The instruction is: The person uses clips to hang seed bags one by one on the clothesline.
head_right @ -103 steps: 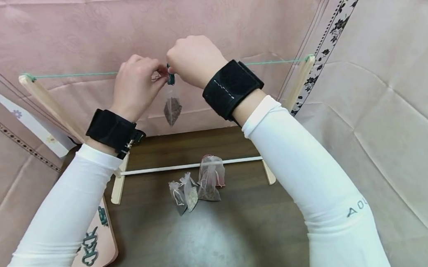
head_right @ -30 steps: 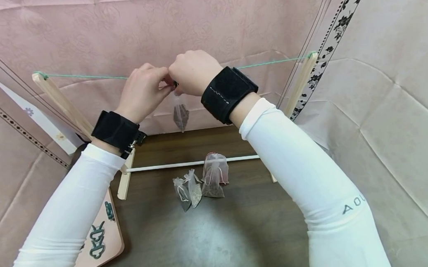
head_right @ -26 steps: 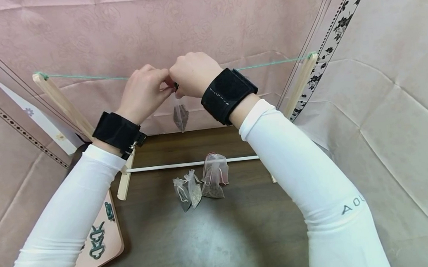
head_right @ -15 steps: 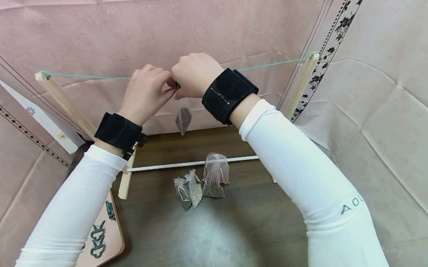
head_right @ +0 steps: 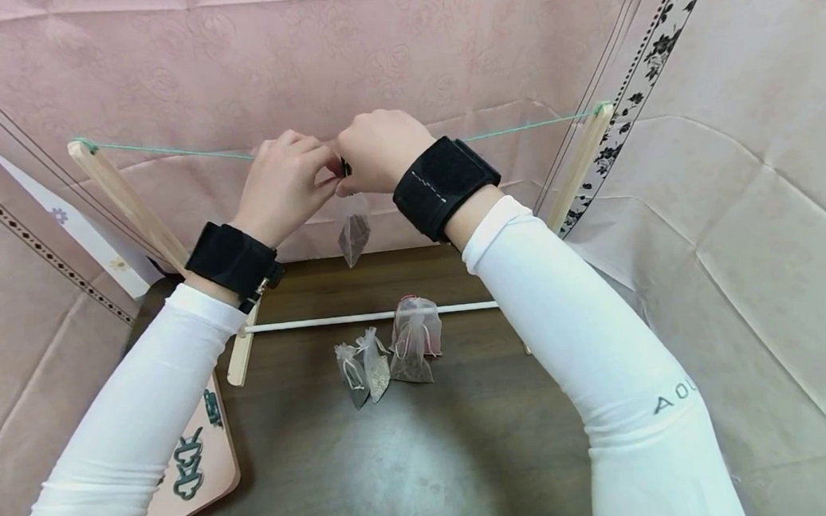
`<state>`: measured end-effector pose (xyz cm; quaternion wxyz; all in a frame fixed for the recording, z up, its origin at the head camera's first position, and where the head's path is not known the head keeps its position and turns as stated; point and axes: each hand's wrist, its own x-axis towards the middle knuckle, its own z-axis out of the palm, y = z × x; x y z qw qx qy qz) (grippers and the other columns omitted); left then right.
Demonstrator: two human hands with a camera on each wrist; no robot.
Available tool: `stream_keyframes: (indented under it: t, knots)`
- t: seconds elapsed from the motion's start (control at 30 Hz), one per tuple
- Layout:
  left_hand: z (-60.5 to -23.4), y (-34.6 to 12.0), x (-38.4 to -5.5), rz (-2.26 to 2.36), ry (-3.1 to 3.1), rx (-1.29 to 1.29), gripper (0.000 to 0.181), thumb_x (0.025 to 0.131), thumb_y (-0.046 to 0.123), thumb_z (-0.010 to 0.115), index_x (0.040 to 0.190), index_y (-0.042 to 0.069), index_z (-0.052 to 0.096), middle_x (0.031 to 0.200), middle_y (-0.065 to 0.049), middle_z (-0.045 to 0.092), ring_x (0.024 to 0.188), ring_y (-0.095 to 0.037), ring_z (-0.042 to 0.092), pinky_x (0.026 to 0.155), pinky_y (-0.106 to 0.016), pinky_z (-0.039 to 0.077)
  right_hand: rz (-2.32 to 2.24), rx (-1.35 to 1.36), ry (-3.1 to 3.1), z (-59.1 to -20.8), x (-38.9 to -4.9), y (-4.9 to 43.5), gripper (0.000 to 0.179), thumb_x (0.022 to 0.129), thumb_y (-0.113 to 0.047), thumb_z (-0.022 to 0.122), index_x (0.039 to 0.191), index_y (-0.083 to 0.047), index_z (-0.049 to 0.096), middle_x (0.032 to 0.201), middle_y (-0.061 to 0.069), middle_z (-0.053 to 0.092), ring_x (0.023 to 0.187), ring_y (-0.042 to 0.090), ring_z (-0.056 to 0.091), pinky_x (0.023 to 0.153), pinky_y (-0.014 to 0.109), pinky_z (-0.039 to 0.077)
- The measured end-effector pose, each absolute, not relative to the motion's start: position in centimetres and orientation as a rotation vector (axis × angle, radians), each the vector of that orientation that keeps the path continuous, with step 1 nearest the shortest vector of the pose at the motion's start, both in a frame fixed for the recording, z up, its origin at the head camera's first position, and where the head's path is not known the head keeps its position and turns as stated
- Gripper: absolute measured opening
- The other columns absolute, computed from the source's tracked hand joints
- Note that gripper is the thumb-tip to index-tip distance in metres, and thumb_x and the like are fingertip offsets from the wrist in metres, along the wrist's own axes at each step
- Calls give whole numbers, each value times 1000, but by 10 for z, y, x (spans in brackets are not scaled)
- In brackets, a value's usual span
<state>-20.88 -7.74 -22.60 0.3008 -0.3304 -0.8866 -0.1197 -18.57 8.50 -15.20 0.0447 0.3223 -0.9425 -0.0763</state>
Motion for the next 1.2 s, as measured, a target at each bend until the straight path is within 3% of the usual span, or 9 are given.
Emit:
stream_keyframes:
  t: [0.4, 0.6, 0.83, 1.0, 1.2]
  knots:
    - [-237, -76, -206, -324, -2362, -870, 5, 82, 19, 63, 79, 15, 63, 89, 1, 63, 93, -20, 48, 85, -41, 35, -256, 923, -2866, -163, -185, 93, 39, 81, -50, 57, 93, -13, 59, 78, 0, 59, 67, 20, 53, 60, 38, 44]
    - [-241, -76, -205, -299, -2355, -863, 6, 82, 21, 64, 79, 16, 63, 88, 1, 63, 92, -20, 48, 87, -41, 33, -104, 903, -2800, -169, -176, 104, 42, 85, -46, 54, 109, -12, 58, 86, 1, 61, 68, 17, 55, 59, 35, 44]
    - [-246, -78, -205, -285, -2338, -862, 5, 82, 20, 63, 80, 15, 63, 92, -1, 64, 98, -21, 48, 91, -41, 31, 141, 802, -2745, -186, -154, 124, 45, 87, -45, 50, 120, -14, 52, 97, -1, 58, 85, 13, 56, 66, 33, 45]
    - [-250, -80, -201, -309, -2280, -856, 8, 84, 16, 58, 80, 15, 65, 93, 0, 63, 102, -22, 48, 95, -40, 28, 380, 760, -2730, -211, -131, 146, 46, 88, -46, 49, 120, -14, 52, 96, -5, 58, 85, 10, 55, 72, 31, 44]
    - [-253, -86, -188, -380, -2199, -869, 11, 86, 19, 56, 87, 13, 66, 98, -1, 60, 106, -23, 45, 101, -40, 22, 466, 689, -2770, -270, -112, 170, 40, 87, -45, 51, 112, -15, 58, 94, -6, 59, 83, 8, 55, 74, 31, 45]
